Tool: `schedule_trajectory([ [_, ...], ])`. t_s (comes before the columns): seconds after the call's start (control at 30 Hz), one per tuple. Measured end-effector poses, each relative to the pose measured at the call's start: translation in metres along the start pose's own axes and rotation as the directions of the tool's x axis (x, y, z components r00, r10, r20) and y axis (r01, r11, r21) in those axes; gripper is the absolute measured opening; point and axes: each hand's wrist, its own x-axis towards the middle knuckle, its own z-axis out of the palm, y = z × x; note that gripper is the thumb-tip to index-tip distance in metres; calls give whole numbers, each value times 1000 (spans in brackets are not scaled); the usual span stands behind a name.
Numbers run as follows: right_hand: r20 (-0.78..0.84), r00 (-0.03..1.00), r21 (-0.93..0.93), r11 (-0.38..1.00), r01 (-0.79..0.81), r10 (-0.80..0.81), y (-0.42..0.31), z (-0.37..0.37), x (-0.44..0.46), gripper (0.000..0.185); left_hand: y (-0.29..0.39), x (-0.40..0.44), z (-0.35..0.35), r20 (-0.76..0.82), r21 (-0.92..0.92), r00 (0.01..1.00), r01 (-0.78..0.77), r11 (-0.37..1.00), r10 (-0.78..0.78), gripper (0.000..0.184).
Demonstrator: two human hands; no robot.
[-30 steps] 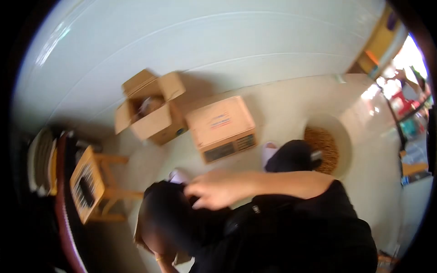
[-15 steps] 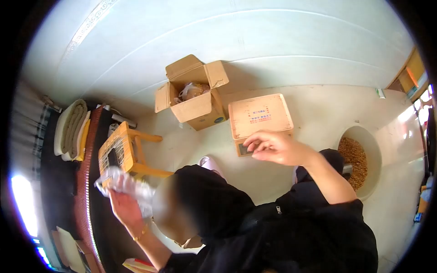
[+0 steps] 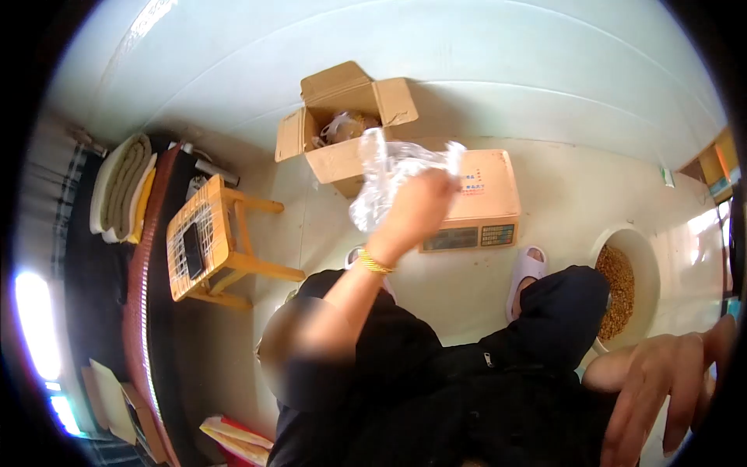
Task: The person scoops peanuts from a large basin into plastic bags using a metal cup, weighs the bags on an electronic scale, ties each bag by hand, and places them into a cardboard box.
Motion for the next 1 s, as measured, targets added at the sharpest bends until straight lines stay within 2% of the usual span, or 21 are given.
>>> schedule_trajectory([
  [0.07, -50, 996, -5, 998, 68, -68, 11, -1, 8, 23, -16, -9, 40, 81, 183, 996, -38, 982, 23, 17],
  [0.13, -67, 997, -31, 999, 39, -41, 19, -11, 12, 22, 1, -22, 55, 223, 495, 973, -171, 852, 66, 10],
  [0.17, -74, 997, -32, 999, 25, -27, 21, -16, 17, 22, 5, -26, 69, 221, 517, 966, -233, 824, 135, 9],
  [0.2, -117, 965, 8, 972, -234, 234, 11, -17, 31, 22, 11, -27, 79, 221, 537, 952, -299, 789, 210, 10],
  [0.23, -136, 921, 31, 931, -365, 365, 18, -24, 37, 21, 16, -28, 88, 217, 534, 956, -284, 796, 196, 10],
  [0.27, -153, 858, 61, 872, -487, 490, 24, -31, 42, 21, 26, -26, 91, 298, 524, 943, -290, 801, 147, 11],
  [0.3, 43, 988, 79, 985, -152, 149, 52, -43, 39, 21, 32, -23, 94, 378, 511, 920, -300, 806, 103, 12],
  [0.37, 214, 952, 156, 970, 189, -220, 60, -53, 40, 21, 36, -18, 102, 453, 495, 890, -297, 817, 49, 17],
  [0.4, 137, 990, 171, 985, -4, -19, 46, -53, 42, 23, 37, -16, 104, 527, 487, 850, -298, 821, -5, 22],
  [0.47, 217, 923, 263, 892, -368, 317, 17, -77, 30, 27, 38, -9, 102, 567, 472, 823, -296, 830, -29, 20],
  [0.5, 172, 916, 149, 910, -388, 362, 13, -90, 26, 26, 38, -5, 102, 602, 462, 797, -292, 837, -54, 19],
  [0.53, 8, 942, -117, 936, -333, 336, 15, -99, 22, 26, 38, -2, 101, 606, 450, 794, -306, 839, -36, 19],
  [0.57, -235, 933, -457, 817, -352, 271, 19, -108, 18, 25, 35, 0, 99, 514, 474, 858, -290, 832, 6, 15],
  [0.6, -492, 852, -668, 549, -502, 181, 22, -126, 15, 25, 33, 1, 96, 415, 493, 908, -270, 827, 49, 11],
  [0.63, -679, 728, -672, 317, -670, 99, 24, -149, 10, 25, 32, 3, 88, 365, 517, 924, -304, 800, 115, 9],
  [0.67, -779, 624, -611, 149, -777, 59, 24, -178, -5, 31, 29, 5, 85, 371, 507, 919, -320, 801, 132, 9],
  [0.73, -971, 190, -185, 43, -982, 143, 16, -207, -29, 40, 25, 10, 81, 314, 500, 944, -254, 828, 100, 7],
  [0.77, -975, 183, -178, 46, -983, 130, 16, -207, -37, 40, 25, 9, 80, 322, 492, 940, -267, 829, 112, 7],
  [0.83, -949, -61, 105, 127, -986, 310, 25, -201, -40, 47, 28, 2, 81, 292, 466, 939, -304, 831, 180, 6],
  [0.93, -933, -85, 146, 152, -978, 349, 38, -238, -71, 42, 29, -24, 102, 298, 402, 937, -296, 866, 182, 6],
  [1.0, -941, -36, 81, 122, -989, 336, 41, -250, -76, 41, 26, -35, 108, 329, 380, 918, -344, 859, 222, 7],
])
